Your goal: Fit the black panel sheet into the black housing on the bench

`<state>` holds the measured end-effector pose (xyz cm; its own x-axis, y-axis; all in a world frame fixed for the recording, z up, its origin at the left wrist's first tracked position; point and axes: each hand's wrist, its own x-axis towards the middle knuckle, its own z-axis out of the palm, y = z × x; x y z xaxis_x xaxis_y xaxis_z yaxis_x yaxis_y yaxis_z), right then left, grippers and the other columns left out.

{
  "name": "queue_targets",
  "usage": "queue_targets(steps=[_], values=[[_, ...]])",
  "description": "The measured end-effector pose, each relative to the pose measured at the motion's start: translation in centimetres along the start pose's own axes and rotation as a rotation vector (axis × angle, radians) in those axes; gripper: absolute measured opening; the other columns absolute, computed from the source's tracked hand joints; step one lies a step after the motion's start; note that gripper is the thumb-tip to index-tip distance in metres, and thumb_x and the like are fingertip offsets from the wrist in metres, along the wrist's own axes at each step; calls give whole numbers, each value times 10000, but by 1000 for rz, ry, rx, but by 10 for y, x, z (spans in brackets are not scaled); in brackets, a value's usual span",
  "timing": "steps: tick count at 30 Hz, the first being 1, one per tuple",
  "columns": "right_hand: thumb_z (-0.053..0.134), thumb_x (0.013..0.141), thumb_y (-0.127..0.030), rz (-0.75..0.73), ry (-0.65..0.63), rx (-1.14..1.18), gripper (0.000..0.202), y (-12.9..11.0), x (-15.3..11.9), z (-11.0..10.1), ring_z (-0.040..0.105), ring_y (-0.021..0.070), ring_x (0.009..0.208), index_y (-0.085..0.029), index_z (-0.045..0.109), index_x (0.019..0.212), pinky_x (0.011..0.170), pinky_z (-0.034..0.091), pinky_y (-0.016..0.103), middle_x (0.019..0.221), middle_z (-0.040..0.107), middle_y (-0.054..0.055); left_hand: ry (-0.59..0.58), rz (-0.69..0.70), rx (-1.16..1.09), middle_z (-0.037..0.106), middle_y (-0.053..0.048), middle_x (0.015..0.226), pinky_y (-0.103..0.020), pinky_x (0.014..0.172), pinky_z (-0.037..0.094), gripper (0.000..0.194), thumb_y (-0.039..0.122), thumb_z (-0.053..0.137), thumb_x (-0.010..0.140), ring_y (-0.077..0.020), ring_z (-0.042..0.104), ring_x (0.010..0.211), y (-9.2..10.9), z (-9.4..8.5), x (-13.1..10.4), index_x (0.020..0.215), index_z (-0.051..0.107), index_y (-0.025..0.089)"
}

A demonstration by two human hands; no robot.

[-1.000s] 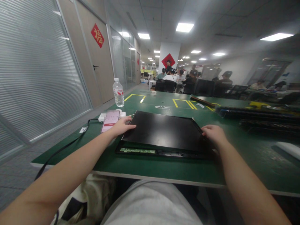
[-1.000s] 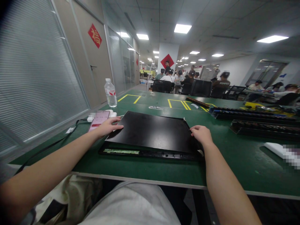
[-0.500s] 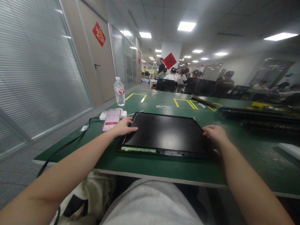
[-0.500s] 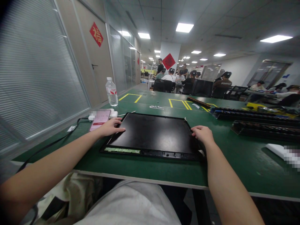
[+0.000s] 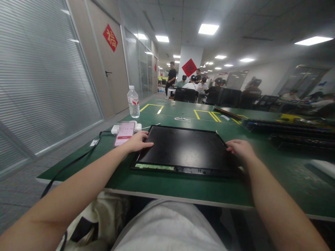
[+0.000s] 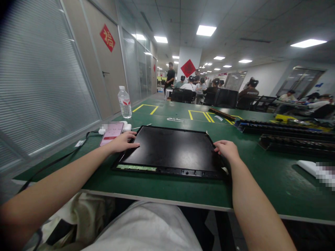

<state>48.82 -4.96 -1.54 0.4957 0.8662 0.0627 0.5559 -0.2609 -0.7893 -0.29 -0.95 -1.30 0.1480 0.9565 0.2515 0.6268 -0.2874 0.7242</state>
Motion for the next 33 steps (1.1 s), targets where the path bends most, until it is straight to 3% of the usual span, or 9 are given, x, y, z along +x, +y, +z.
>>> queue_targets(steps=[14, 16, 20, 26, 33], values=[[593, 753, -252, -8, -15, -85, 249, -8, -8, -2, 594, 146, 525, -160, 759, 914, 572, 477, 268, 703, 738, 69, -22, 41, 81, 627, -146, 1296, -448, 1090, 413, 372, 510, 833, 542, -414, 557, 1241, -5, 0, 4, 722, 703, 211], [585, 758, -235, -13, -17, -119, 240, -11, -10, -1, 605, 146, 539, -169, 762, 906, 587, 477, 263, 704, 738, 61, -35, 68, 110, 617, -163, 1294, -464, 1078, 424, 409, 502, 816, 568, -413, 563, 1232, -4, 0, 4, 820, 721, 194], [592, 744, -212, -39, -15, -151, 230, -13, -13, 0, 622, 153, 561, -173, 765, 890, 586, 473, 254, 717, 745, 61, -70, 180, 123, 568, -163, 1349, -460, 1068, 440, 659, 508, 756, 656, -359, 557, 1251, -1, -1, 1, 1214, 650, 174], [581, 762, -216, -34, -10, -163, 230, -13, -14, 0, 620, 154, 565, -170, 764, 893, 580, 465, 254, 719, 747, 59, -310, 305, 373, 470, -172, 1468, -463, 1157, 323, 691, 546, 700, 746, -352, 437, 1371, 2, -8, -4, 1321, 600, 176], [593, 740, -229, -31, -4, -158, 255, -10, -12, 1, 624, 157, 573, -173, 773, 911, 593, 469, 267, 737, 752, 60, -525, 471, 332, 398, -114, 1558, -450, 1163, 317, 705, 503, 767, 741, -335, 377, 1425, 17, -17, -14, 1379, 567, 278]])
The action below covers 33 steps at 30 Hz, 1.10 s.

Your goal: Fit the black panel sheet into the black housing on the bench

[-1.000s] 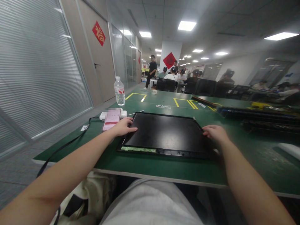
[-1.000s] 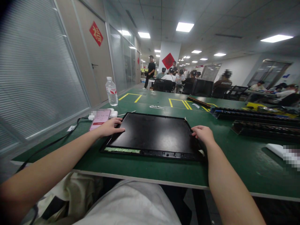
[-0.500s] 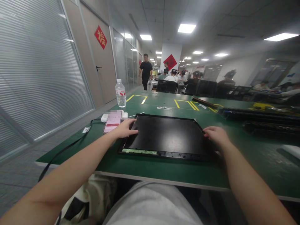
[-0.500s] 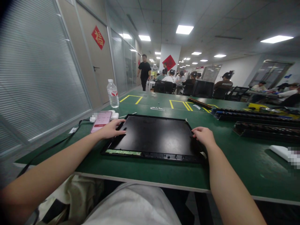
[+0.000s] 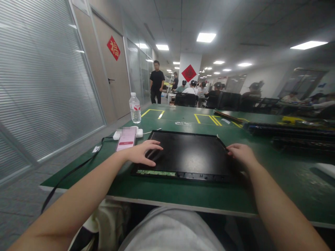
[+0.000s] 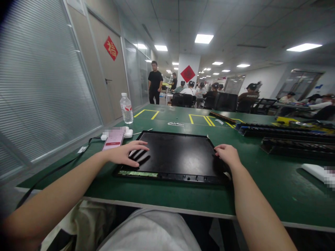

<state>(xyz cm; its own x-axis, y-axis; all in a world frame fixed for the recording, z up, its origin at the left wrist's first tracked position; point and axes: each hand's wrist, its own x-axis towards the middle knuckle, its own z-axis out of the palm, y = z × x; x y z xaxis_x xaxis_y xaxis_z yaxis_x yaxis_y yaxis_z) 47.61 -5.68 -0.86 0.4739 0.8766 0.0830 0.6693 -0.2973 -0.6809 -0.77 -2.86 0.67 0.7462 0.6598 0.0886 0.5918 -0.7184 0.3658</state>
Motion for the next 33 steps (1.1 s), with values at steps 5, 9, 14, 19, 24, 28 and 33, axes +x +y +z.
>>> queue_targets(steps=[5, 9, 14, 19, 24, 28, 33], values=[[591, 749, -239, 0, -7, -12, 257, 2, 2, 1, 621, 154, 573, -175, 772, 921, 588, 462, 265, 740, 752, 55, -84, 18, -3, 420, -119, 1551, -465, 1154, 331, 760, 459, 812, 704, -349, 409, 1407, 2, -3, -2, 1397, 553, 281], [591, 761, -257, -2, -4, -10, 261, 4, 4, 2, 619, 154, 564, -177, 769, 934, 587, 464, 268, 735, 750, 55, -96, 81, -39, 437, -115, 1544, -436, 1160, 330, 769, 429, 821, 698, -330, 424, 1404, 1, -6, -2, 1399, 550, 265], [579, 777, -257, -3, -11, -28, 253, 2, 3, 0, 622, 154, 571, -177, 766, 928, 604, 467, 274, 742, 752, 53, -69, 140, -83, 433, -114, 1549, -431, 1171, 312, 810, 420, 848, 664, -319, 417, 1411, 1, -8, -2, 1398, 546, 258], [578, 771, -251, -13, -4, -34, 249, 3, 4, 1, 615, 151, 564, -179, 765, 920, 592, 461, 270, 730, 747, 50, -44, 162, -84, 440, -110, 1543, -434, 1170, 314, 792, 369, 853, 655, -318, 433, 1399, 3, -9, -2, 1383, 560, 259], [582, 760, -253, -16, -2, -30, 246, 7, 7, 3, 622, 157, 567, -187, 763, 913, 585, 462, 271, 732, 747, 52, -23, 193, -70, 453, -107, 1531, -428, 1162, 328, 766, 307, 842, 655, -308, 452, 1383, 4, -9, -2, 1369, 571, 254], [584, 761, -250, -10, -3, -38, 250, 7, 8, 3, 628, 161, 585, -186, 764, 922, 594, 466, 273, 749, 751, 56, -2, 223, -79, 471, -98, 1518, -422, 1159, 334, 733, 279, 818, 670, -295, 468, 1369, 3, -7, -1, 1360, 575, 256], [576, 780, -260, 6, -5, -37, 246, 5, 6, 2, 630, 160, 595, -191, 762, 924, 605, 470, 273, 765, 753, 52, -8, 193, -97, 471, -99, 1516, -416, 1160, 330, 721, 354, 828, 679, -293, 465, 1370, -1, -6, 1, 1349, 583, 255]])
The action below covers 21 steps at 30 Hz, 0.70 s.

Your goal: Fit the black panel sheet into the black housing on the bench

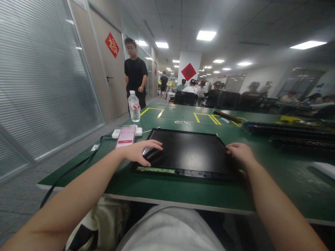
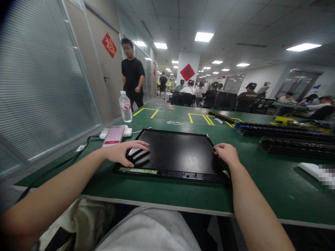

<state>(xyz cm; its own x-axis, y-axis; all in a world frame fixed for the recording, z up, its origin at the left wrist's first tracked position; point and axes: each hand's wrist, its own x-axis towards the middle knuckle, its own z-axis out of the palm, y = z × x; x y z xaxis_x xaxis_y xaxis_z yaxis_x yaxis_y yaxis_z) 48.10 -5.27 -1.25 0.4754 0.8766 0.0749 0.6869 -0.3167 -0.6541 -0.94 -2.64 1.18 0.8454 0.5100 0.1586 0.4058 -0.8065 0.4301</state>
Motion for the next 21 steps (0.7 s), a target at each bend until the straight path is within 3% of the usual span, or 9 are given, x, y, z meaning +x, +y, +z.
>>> queue_targets(steps=[6, 12, 15, 21], values=[[585, 763, -232, -15, 2, 2, 218, -3, -4, -3, 626, 162, 589, -191, 761, 886, 619, 481, 275, 745, 751, 49, 109, -153, 37, 546, -107, 1428, -378, 1123, 381, 523, 512, 646, 851, -260, 520, 1311, -7, 5, 4, 1283, 625, 218], [600, 738, -237, -3, 1, 32, 221, -2, -3, -2, 621, 164, 579, -190, 766, 876, 603, 488, 276, 741, 751, 57, 288, -423, 273, 590, -188, 1337, -431, 1122, 387, 488, 421, 533, 879, -320, 537, 1274, -22, 10, 9, 1237, 658, 114], [594, 752, -249, 5, -1, 38, 221, -3, -4, -2, 614, 160, 574, -188, 765, 877, 605, 485, 279, 735, 746, 57, 257, -505, 341, 626, -195, 1299, -425, 1112, 400, 456, 357, 486, 883, -326, 569, 1238, -26, 10, 11, 1197, 688, 96], [589, 765, -243, 26, -1, 62, 216, -8, -7, -4, 604, 155, 563, -182, 764, 875, 603, 480, 279, 721, 737, 58, 163, -553, 358, 669, -128, 1284, -367, 1085, 429, 425, 313, 432, 895, -285, 604, 1213, -22, 10, 10, 1175, 714, 164]])
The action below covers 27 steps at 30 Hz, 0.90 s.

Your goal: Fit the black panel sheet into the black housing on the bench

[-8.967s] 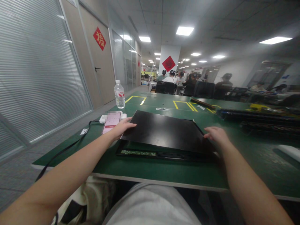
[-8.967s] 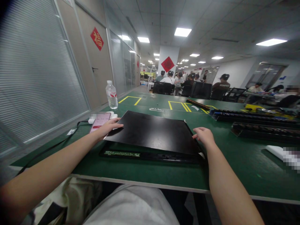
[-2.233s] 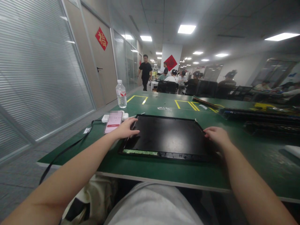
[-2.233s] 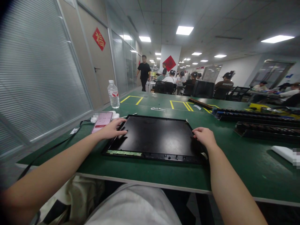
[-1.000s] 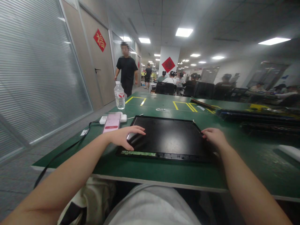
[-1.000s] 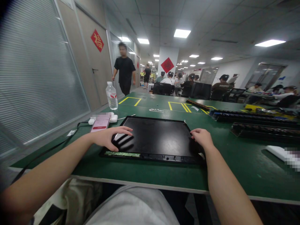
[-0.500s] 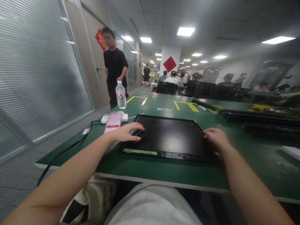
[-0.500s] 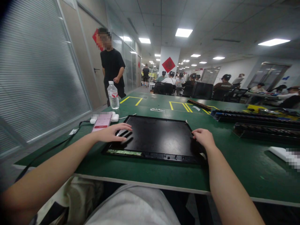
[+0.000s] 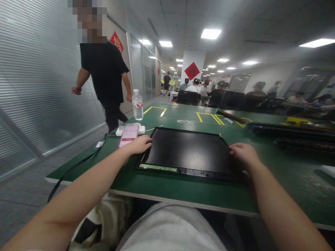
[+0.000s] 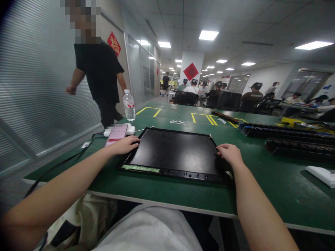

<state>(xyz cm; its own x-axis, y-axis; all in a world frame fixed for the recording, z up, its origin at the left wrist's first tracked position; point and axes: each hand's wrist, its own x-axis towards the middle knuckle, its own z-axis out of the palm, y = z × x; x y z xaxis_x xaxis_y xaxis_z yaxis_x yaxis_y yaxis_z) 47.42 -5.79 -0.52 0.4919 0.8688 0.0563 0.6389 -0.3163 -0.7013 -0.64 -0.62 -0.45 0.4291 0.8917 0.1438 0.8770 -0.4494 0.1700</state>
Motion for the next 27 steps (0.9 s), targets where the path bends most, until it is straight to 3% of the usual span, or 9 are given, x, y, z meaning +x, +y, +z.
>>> queue_targets(steps=[7, 19, 27], values=[[612, 756, -249, 9, -1, 73, 227, 7, 8, 2, 602, 153, 563, -169, 760, 907, 577, 479, 267, 740, 741, 74, -27, -21, -5, 662, -143, 1311, -351, 1074, 429, 440, 283, 436, 882, -284, 603, 1228, 2, -1, 0, 1201, 699, 133], [623, 753, -220, 60, -37, 188, 206, 9, 12, 4, 580, 130, 526, -141, 746, 899, 506, 461, 232, 759, 743, 105, 1, -30, -44, 690, -104, 1278, -354, 1054, 447, 429, 281, 463, 854, -277, 618, 1206, -4, 3, 1, 1196, 703, 185], [577, 750, -213, -16, 22, 78, 226, 0, 1, -1, 584, 140, 533, -180, 755, 884, 567, 471, 262, 744, 741, 64, 35, -41, -22, 711, -116, 1214, -380, 1040, 473, 388, 228, 456, 845, -293, 636, 1173, -1, 7, 3, 1132, 715, 195]])
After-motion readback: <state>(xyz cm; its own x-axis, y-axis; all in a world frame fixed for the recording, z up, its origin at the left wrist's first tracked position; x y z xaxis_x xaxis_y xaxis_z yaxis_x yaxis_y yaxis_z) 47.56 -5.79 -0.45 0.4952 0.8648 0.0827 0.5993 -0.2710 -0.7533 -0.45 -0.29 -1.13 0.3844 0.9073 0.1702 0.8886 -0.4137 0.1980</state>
